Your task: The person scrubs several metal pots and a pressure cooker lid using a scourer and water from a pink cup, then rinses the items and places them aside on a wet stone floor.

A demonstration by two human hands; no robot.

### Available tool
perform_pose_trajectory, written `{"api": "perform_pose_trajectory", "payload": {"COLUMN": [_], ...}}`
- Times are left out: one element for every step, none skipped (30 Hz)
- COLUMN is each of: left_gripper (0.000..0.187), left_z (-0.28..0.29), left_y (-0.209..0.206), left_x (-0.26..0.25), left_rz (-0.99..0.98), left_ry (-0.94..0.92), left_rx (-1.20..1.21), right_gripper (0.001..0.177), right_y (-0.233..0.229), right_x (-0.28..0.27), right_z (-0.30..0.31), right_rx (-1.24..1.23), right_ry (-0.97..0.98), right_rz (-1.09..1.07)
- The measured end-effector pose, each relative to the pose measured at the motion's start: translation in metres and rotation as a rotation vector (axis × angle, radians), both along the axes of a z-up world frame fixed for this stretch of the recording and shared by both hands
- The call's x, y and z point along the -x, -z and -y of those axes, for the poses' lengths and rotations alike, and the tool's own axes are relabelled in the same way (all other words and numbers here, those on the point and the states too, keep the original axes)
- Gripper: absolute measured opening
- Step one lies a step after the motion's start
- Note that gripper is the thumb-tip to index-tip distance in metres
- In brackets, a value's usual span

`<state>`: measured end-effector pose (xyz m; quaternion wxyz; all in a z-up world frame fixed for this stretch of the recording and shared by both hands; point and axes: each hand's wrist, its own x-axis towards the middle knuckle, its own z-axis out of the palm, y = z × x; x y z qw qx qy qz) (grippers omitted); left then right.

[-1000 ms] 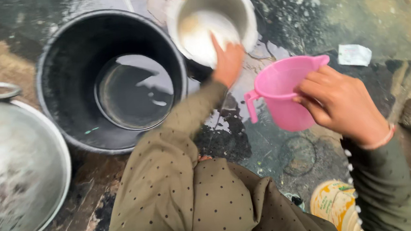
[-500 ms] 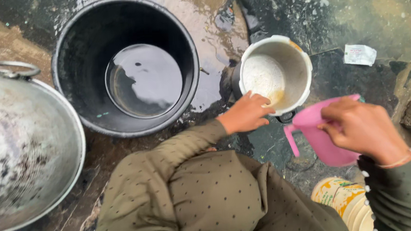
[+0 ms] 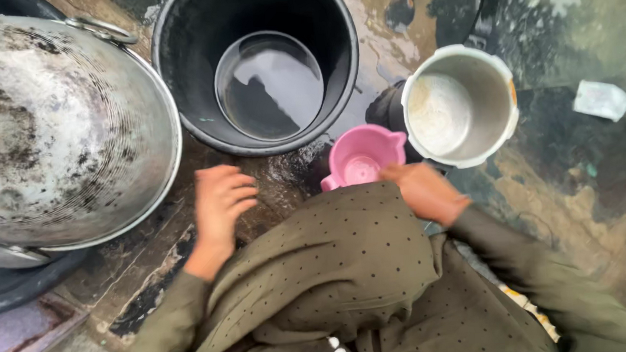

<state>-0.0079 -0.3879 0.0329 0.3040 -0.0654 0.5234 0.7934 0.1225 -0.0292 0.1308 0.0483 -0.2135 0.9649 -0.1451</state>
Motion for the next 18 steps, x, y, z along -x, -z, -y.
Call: {"api": "perform_pose_trajectory", "payload": {"left_gripper": [0.065, 0.071, 0.071, 0.076, 0.080, 0.080, 0.076, 0.071, 0.071, 0.060, 0.049, 0.049, 0.044, 0.040, 0.040, 0.039, 0.037, 0.038], "left_z": [0.010, 0.023, 0.027, 0.031, 0.033, 0.033, 0.034, 0.036, 0.035, 0.038, 0.045, 0.054, 0.070, 0.089, 0.105, 0.120, 0.141, 0.164], "left_y": [-0.009, -0.020, -0.029, -0.037, -0.045, -0.051, -0.057, -0.061, -0.062, -0.062, -0.059, -0.054, -0.048, -0.039, -0.026, -0.009, 0.009, 0.024], "left_x": [0.006, 0.010, 0.013, 0.016, 0.018, 0.019, 0.023, 0.029, 0.033, 0.039, 0.043, 0.051, 0.059, 0.070, 0.088, 0.104, 0.115, 0.127], "left_rz": [0.036, 0.074, 0.075, 0.065, 0.053, 0.059, 0.160, 0.252, 0.250, 0.194, 0.135, 0.126, 0.114, 0.106, 0.101, 0.082, 0.063, -0.050], "left_ry": [-0.107, -0.217, -0.227, -0.250, -0.273, -0.280, -0.400, -0.526, -0.539, -0.582, -0.623, -0.631, -0.639, -0.642, -0.645, -0.688, -0.732, -0.743], "left_rx": [0.015, 0.038, 0.037, 0.026, 0.014, 0.011, -0.173, -0.361, -0.365, -0.481, -0.595, -0.604, -0.641, -0.673, -0.676, -0.733, -0.789, -0.794], "right_gripper": [0.023, 0.028, 0.028, 0.027, 0.025, 0.025, 0.023, 0.022, 0.022, 0.025, 0.028, 0.028, 0.029, 0.031, 0.031, 0.030, 0.030, 0.030], "right_y": [0.021, 0.042, 0.060, 0.074, 0.086, 0.097, 0.105, 0.111, 0.112, 0.112, 0.113, 0.113, 0.115, 0.118, 0.123, 0.128, 0.134, 0.139], "right_x": [0.002, 0.001, -0.005, -0.011, -0.014, -0.017, -0.020, -0.021, -0.023, -0.023, -0.023, -0.025, -0.029, -0.032, -0.031, -0.035, -0.040, -0.042], "right_z": [0.002, 0.005, 0.007, 0.007, 0.005, 0.002, -0.001, -0.003, -0.007, -0.009, -0.010, -0.012, -0.013, -0.014, -0.018, -0.021, -0.023, -0.025], "right_rx": [-0.048, -0.089, -0.090, 0.115, 0.319, 0.313, 0.443, 0.573, 0.567, 0.379, 0.193, 0.188, 0.248, 0.311, 0.309, 0.279, 0.249, 0.245], "right_ry": [0.037, 0.074, 0.064, 0.221, 0.376, 0.371, 0.473, 0.567, 0.554, 0.379, 0.205, 0.193, 0.219, 0.252, 0.246, 0.284, 0.320, 0.321], "right_rz": [0.103, 0.209, 0.210, 0.284, 0.359, 0.365, 0.414, 0.460, 0.462, 0.315, 0.165, 0.157, 0.125, 0.097, 0.092, 0.119, 0.145, 0.140]}}
